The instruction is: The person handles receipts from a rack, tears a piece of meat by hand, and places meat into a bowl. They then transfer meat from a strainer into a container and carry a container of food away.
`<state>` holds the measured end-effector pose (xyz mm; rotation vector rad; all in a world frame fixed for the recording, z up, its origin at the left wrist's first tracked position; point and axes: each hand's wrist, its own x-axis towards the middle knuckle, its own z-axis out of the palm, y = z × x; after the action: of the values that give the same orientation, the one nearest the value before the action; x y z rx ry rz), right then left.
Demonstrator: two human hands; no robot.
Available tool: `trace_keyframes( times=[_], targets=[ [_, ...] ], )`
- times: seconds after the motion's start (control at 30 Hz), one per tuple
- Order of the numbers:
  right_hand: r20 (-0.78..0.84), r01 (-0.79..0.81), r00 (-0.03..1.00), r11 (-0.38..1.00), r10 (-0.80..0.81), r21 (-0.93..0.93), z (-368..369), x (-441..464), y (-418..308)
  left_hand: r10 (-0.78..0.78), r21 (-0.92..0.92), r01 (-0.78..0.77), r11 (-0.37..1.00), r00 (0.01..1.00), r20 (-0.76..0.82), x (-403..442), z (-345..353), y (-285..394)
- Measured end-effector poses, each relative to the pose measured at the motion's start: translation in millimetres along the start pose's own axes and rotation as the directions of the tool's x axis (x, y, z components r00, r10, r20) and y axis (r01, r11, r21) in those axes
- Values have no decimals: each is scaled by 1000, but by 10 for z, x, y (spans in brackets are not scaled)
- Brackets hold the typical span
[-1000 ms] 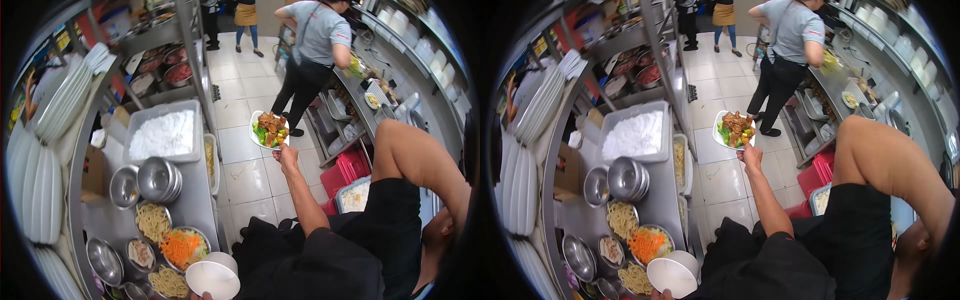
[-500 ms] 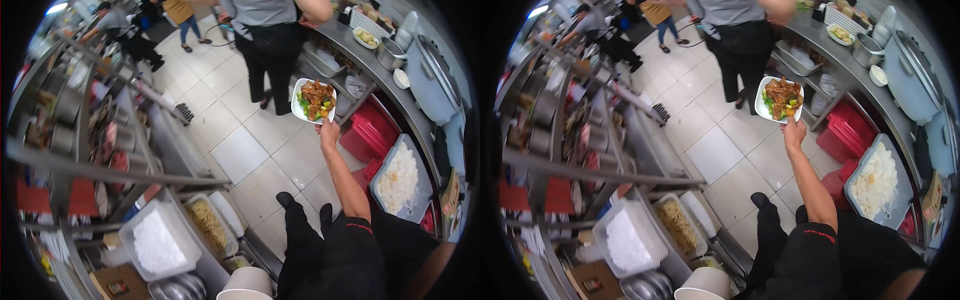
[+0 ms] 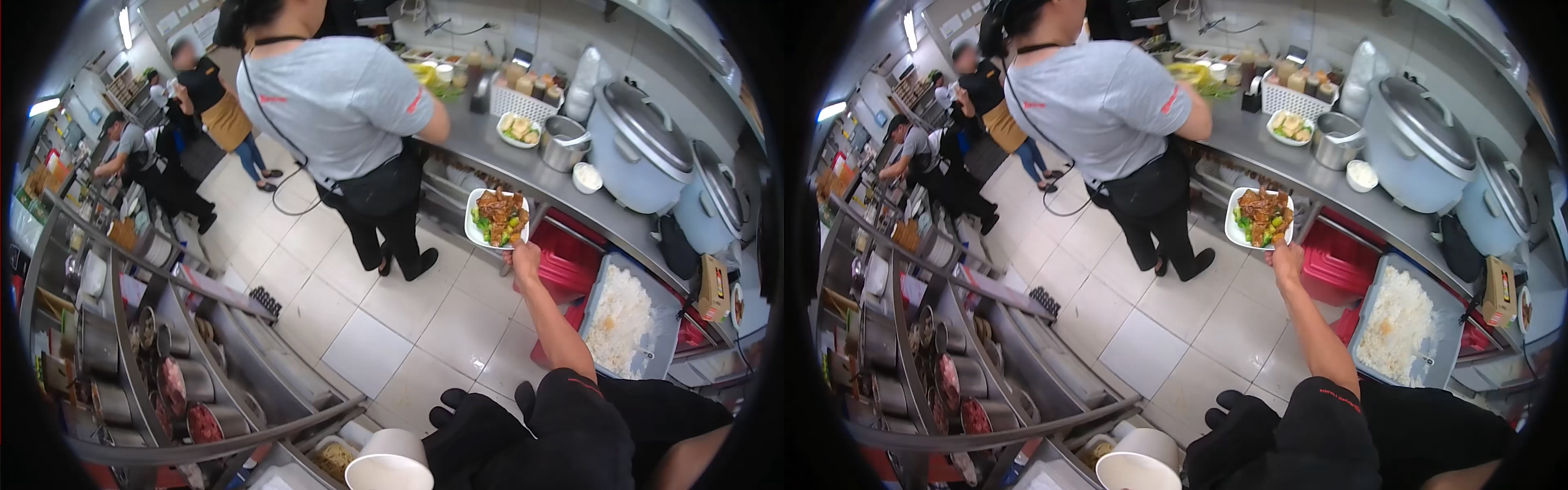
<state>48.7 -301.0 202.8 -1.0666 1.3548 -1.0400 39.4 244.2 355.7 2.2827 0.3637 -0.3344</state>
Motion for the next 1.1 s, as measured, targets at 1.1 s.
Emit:
trace_keyframes(
  times=[1.1],
  targets=[
    [271, 781, 621, 550, -735, -297, 2299, 1735, -428, 59, -147, -94, 985, 972, -229, 932, 1441, 1248]
  ],
)
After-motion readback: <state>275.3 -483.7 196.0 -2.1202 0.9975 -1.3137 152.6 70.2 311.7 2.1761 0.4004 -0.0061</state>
